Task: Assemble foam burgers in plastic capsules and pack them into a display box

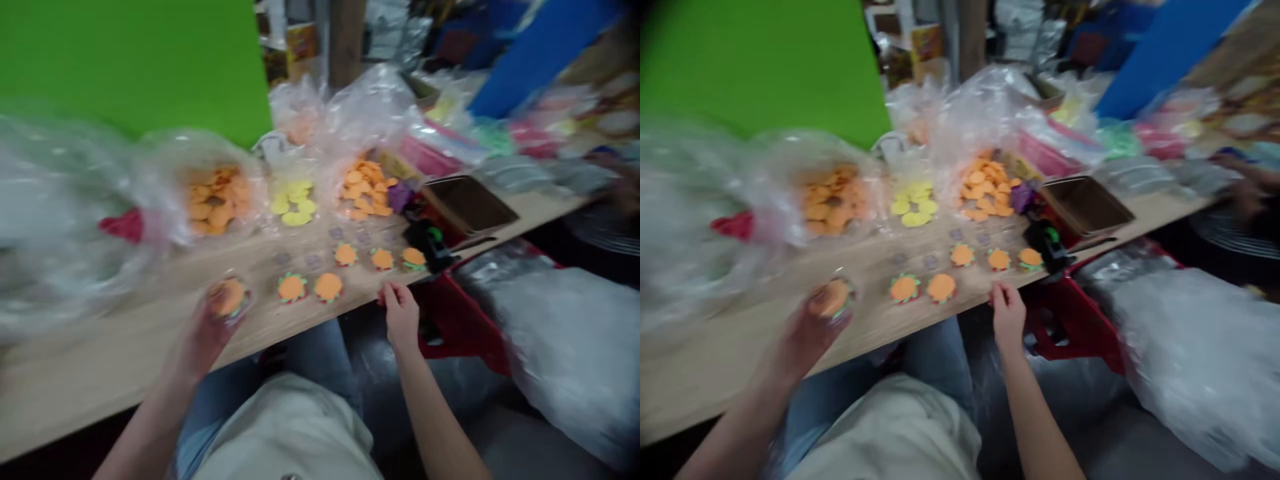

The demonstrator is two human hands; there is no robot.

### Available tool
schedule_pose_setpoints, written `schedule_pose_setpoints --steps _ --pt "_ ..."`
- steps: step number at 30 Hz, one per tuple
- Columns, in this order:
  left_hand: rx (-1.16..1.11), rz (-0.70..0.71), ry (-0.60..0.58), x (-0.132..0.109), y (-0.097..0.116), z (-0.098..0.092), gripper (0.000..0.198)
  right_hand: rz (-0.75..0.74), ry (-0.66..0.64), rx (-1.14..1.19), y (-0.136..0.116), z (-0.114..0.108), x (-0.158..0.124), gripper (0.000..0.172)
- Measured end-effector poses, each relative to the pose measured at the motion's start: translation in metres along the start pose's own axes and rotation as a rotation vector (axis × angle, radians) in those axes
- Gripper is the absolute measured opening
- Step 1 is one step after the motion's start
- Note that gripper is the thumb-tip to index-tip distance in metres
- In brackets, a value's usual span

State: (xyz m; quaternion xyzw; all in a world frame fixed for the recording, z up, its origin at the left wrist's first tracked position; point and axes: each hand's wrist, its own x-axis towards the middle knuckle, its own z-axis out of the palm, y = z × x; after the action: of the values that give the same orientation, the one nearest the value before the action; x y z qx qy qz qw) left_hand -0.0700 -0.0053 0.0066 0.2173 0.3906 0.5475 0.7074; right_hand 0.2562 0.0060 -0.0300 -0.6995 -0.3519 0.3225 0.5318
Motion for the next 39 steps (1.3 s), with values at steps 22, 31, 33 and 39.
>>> schedule_pose_setpoints --steps 22,31,33,39 --pt "-0.005 0.226 0.161 -0.045 0.032 0.002 0.034 -0.151 -0.677 0.071 -0.058 0.156 -0.156 0.067" --pt "0.045 0.375 0.18 -0.046 0.038 -0.004 0.032 -0.294 -0.681 -0.13 -0.083 0.14 -0.16 0.017" --pt "0.044 0.362 0.164 -0.046 0.035 -0.005 0.033 -0.091 -0.758 -0.021 -0.083 0.156 -0.162 0.02" --pt "0.107 0.337 0.198 -0.067 0.037 -0.02 0.037 0.025 -1.047 0.159 -0.073 0.18 -0.174 0.024"
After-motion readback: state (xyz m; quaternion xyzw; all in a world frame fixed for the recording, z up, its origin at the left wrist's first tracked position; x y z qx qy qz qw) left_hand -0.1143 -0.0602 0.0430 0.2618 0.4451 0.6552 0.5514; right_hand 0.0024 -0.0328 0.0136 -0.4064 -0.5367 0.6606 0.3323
